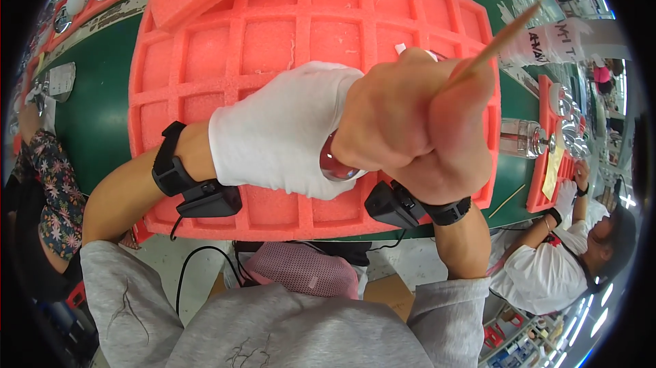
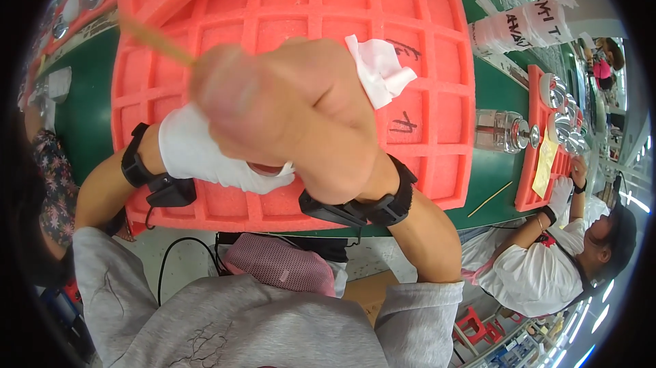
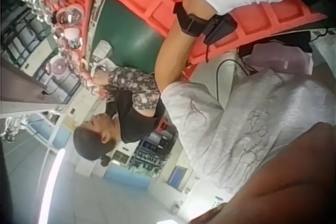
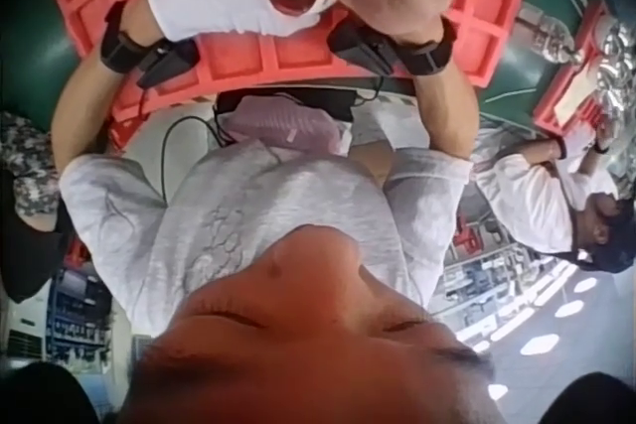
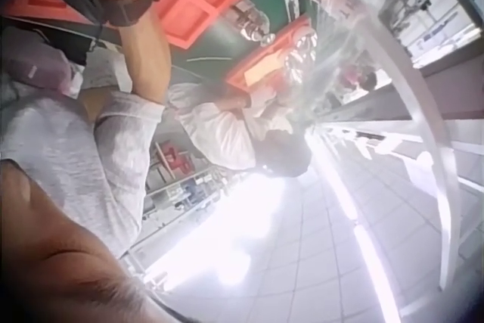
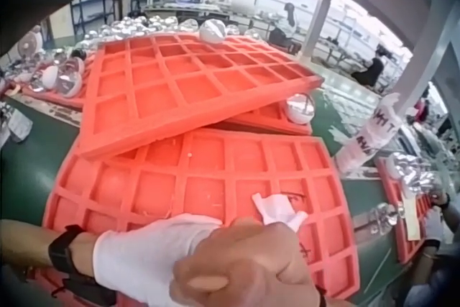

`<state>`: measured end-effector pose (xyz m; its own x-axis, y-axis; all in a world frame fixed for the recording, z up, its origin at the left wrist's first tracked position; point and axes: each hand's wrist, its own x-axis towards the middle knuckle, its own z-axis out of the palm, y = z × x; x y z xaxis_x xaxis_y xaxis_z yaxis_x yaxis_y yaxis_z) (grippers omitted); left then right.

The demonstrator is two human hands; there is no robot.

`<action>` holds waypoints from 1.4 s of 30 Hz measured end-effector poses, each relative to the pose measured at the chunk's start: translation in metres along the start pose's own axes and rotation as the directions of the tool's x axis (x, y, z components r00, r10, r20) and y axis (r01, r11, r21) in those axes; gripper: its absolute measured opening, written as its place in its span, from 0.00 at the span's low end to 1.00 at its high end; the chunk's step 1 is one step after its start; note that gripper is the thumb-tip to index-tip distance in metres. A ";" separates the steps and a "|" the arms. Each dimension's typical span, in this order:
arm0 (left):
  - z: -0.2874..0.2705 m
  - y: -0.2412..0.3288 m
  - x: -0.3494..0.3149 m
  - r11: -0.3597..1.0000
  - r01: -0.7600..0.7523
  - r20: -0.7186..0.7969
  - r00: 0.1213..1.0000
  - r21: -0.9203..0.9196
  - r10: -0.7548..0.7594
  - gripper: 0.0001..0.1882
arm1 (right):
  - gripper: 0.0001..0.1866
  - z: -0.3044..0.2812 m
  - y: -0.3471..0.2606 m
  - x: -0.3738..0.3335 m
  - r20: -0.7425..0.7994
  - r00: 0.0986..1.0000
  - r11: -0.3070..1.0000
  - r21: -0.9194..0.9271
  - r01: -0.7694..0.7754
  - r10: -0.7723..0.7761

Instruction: The person cleans a small white and clear plastic dome using a wooden stick and a cloth, turning the object to wipe different sides and reach into crevices. They then place the dome back into a compartment of a pink tray.

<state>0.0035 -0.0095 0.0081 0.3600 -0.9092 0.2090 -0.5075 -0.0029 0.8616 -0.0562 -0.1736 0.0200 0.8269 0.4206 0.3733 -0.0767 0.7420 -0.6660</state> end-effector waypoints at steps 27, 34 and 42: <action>-0.009 0.018 0.007 0.941 0.335 0.144 0.934 -0.040 -0.326 0.19 | 0.31 -0.021 0.001 0.005 -0.084 0.990 0.932 0.337 0.135 -0.113; -0.004 0.004 -0.003 0.993 0.121 0.027 0.992 -0.005 -0.120 0.20 | 0.31 -0.001 0.001 -0.001 -0.009 0.998 0.996 0.048 0.070 -0.069; -0.004 0.005 0.000 0.996 0.085 -0.017 0.996 -0.041 -0.085 0.18 | 0.32 -0.010 0.005 0.001 -0.051 0.993 0.967 0.228 0.111 -0.102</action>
<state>0.0039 -0.0081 0.0144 0.4151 -0.8986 0.1424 -0.4431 -0.0630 0.8942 -0.0500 -0.1749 0.0104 0.8580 0.3152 0.4056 -0.1091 0.8834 -0.4557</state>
